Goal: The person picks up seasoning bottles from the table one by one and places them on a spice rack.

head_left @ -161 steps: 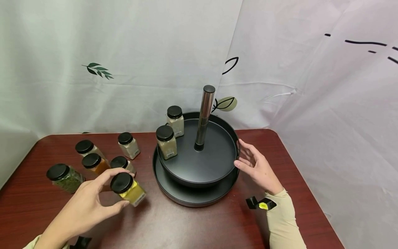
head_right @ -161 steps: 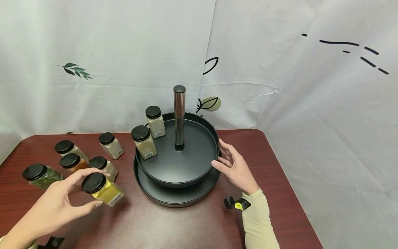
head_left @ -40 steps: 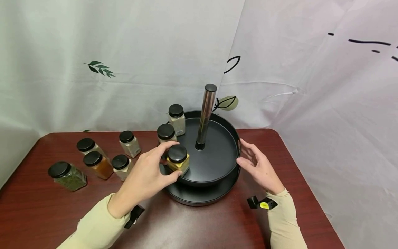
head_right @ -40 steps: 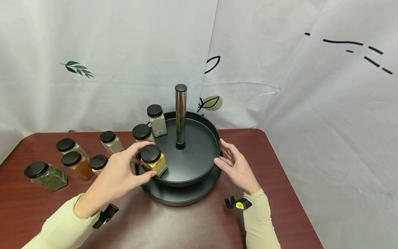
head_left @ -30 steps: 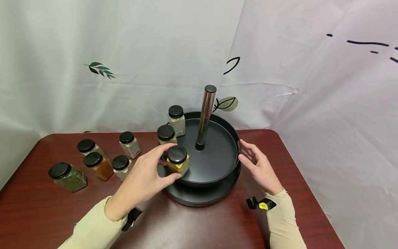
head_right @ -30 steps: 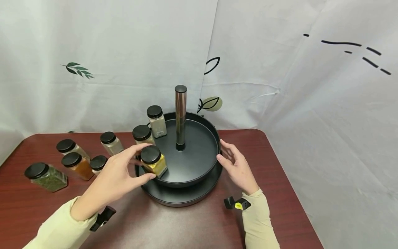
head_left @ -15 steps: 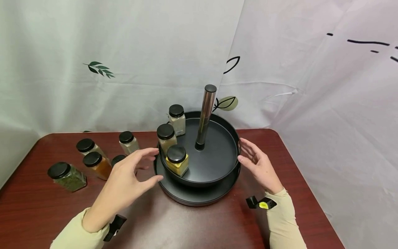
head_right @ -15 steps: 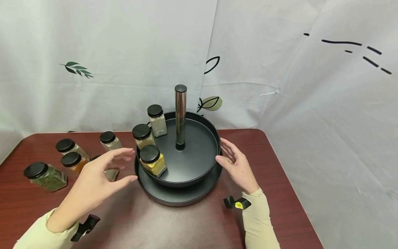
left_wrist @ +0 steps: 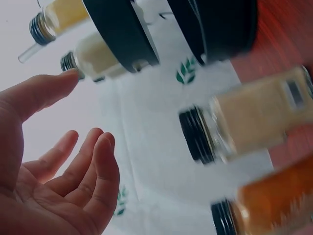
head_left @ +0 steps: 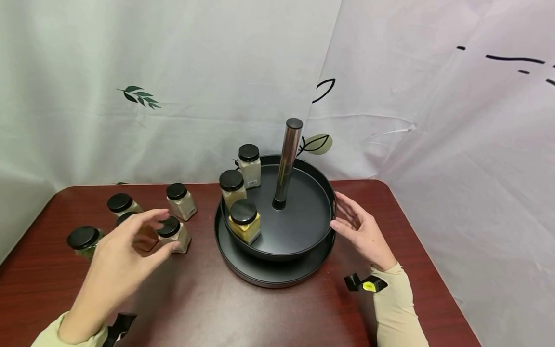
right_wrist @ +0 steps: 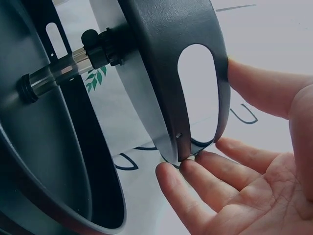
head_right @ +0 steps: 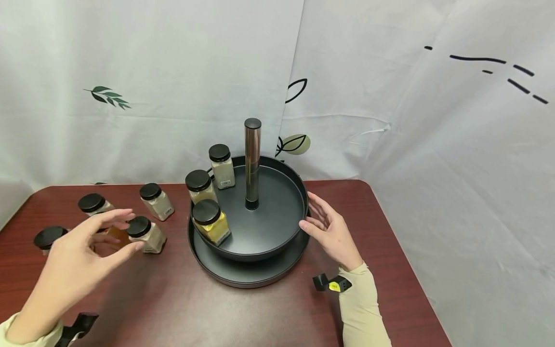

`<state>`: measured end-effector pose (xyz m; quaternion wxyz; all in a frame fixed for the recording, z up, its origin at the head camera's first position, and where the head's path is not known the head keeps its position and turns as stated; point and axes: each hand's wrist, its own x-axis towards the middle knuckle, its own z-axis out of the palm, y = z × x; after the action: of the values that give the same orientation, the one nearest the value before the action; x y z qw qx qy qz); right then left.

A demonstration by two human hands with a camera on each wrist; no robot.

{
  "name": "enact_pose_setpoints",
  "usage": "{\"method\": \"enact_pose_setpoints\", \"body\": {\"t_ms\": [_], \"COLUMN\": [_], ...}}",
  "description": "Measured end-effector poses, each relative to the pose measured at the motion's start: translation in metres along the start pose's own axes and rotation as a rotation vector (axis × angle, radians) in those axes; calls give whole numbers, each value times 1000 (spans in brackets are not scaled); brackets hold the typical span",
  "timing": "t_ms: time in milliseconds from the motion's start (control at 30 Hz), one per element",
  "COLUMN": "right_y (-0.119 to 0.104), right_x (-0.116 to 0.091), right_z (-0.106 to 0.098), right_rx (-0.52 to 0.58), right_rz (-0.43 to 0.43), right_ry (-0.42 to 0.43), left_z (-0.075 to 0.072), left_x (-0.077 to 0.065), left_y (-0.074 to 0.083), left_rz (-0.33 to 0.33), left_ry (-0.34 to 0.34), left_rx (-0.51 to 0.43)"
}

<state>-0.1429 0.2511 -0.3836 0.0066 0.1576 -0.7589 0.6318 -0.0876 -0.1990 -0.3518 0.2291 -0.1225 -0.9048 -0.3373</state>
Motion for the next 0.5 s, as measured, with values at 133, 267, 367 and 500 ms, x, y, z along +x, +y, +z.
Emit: {"method": "enact_pose_setpoints", "body": {"t_ms": [133, 267, 367, 500], "right_y": [-1, 0, 1, 1], "right_x": [0, 0, 1, 0], "right_z": [-1, -1, -1, -1], "right_rx": [-6, -4, -10, -36], "right_rz": [2, -1, -2, 4], "right_ry": [-9, -20, -28, -31], "left_z": [-12, -22, -28, -34], "left_x": [-6, -12, -17, -22], "left_y": [-14, -31, -43, -55], "left_rz": [-59, -110, -152, -207], "left_ry": [29, 63, 76, 91], "left_rx": [15, 122, 182, 233]}}
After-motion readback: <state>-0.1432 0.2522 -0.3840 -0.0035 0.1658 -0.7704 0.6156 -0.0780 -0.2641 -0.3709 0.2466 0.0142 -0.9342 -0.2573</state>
